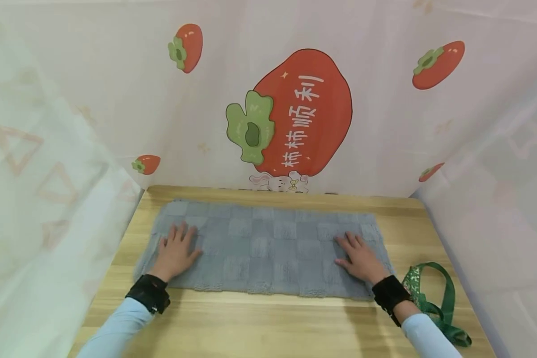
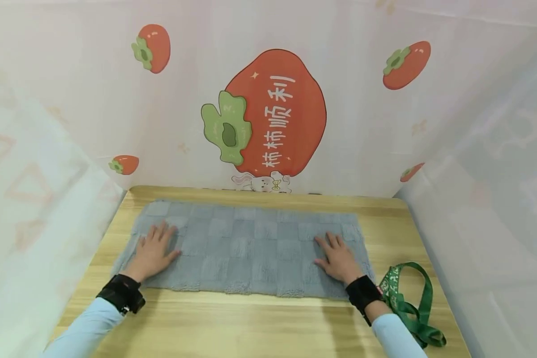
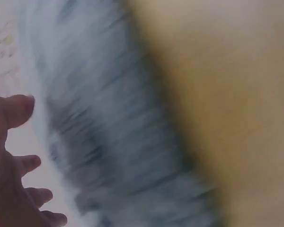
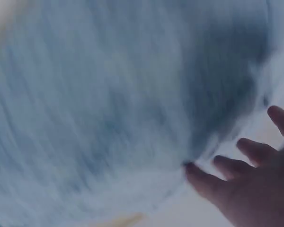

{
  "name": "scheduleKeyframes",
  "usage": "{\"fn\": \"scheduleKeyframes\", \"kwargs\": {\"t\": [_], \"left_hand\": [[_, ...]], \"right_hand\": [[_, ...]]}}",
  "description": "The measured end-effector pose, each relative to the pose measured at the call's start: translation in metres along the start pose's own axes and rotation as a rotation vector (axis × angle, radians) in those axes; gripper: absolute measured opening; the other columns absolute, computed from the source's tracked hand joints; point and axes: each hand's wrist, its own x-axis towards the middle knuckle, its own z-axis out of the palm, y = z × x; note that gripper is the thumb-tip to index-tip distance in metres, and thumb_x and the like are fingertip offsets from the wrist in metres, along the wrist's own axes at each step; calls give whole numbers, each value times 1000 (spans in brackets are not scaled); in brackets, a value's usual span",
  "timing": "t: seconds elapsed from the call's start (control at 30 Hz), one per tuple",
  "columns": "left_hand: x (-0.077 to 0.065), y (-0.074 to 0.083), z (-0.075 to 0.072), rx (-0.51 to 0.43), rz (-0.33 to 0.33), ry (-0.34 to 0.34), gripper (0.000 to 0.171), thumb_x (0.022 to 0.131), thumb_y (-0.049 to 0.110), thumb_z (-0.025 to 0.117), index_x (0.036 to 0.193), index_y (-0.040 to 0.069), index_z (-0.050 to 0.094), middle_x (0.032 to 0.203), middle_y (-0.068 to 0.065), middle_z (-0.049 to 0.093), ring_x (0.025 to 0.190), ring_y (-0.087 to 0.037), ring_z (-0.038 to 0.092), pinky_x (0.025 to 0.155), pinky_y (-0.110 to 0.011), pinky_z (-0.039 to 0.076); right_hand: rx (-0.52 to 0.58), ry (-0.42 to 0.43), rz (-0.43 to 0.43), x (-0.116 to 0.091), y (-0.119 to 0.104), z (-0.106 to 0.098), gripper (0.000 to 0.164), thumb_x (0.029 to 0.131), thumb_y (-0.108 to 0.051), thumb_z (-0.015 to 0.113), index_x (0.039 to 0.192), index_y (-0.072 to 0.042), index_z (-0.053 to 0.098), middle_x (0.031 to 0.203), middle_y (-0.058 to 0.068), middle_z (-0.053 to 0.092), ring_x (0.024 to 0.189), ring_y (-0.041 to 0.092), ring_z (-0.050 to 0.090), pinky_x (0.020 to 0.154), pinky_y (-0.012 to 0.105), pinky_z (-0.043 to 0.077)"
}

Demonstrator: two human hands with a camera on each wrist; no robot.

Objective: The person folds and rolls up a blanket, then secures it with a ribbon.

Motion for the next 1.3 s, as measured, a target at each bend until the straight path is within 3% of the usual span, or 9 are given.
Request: {"fn": "scheduleKeyframes", "kwargs": {"t": [0.17,0.33,0.47,0.63,0.8,1.0,1.17,1.3], "left_hand": [[-14,-4,18,-57,-54,-115,77,100,55,49,157,9,25,164,-29,8,147,-59,-2,105,-82,5],[-6,-15,15,-99,-89,-185,86,97,69,39,160,15,16,166,-24,-3,147,-56,-13,106,-81,-5],[-3,-12,10,-53,-96,-150,80,99,61,43,159,13,20,165,-25,2,147,-57,-9,108,-80,-2],[-17,4,11,-61,-115,-108,76,100,49,50,158,9,22,163,-30,2,145,-62,-8,105,-83,4],[-24,4,17,-91,-129,-116,80,100,54,47,158,8,19,162,-32,-2,142,-65,-13,103,-85,1],[-15,-5,22,-60,-119,-192,91,95,67,46,158,8,19,161,-33,-2,141,-67,-13,102,-86,3],[-5,-7,21,-9,-70,-189,90,94,68,46,157,8,21,161,-33,3,142,-66,-8,102,-85,6],[2,-3,11,49,-21,-188,85,95,62,51,156,8,25,161,-33,9,142,-67,-3,102,-85,11]], "right_hand": [[-34,-195,158,-10,-13,12,67,102,-42,54,157,-14,28,163,28,16,145,61,11,102,82,21],[-3,-276,244,-3,-13,16,70,104,-49,44,160,-18,18,166,24,3,148,57,-4,106,82,8],[23,-258,250,-4,-15,11,69,104,-48,45,160,-18,19,166,23,4,148,57,-4,106,82,7],[-45,-188,221,-14,-21,5,68,101,-47,51,159,-20,26,165,25,11,146,61,4,102,84,16],[-96,-169,198,-20,-30,9,66,100,-51,51,157,-25,30,165,22,15,146,61,8,96,86,21],[-24,-222,291,-39,-47,25,65,103,-49,46,158,-21,27,165,23,12,145,63,4,97,87,17],[64,-164,364,-68,-76,29,68,101,-48,51,158,-18,29,164,28,11,142,66,2,94,89,16],[112,-135,431,-92,-99,35,73,97,-51,57,157,-17,32,163,31,11,140,70,2,90,91,16]]}}
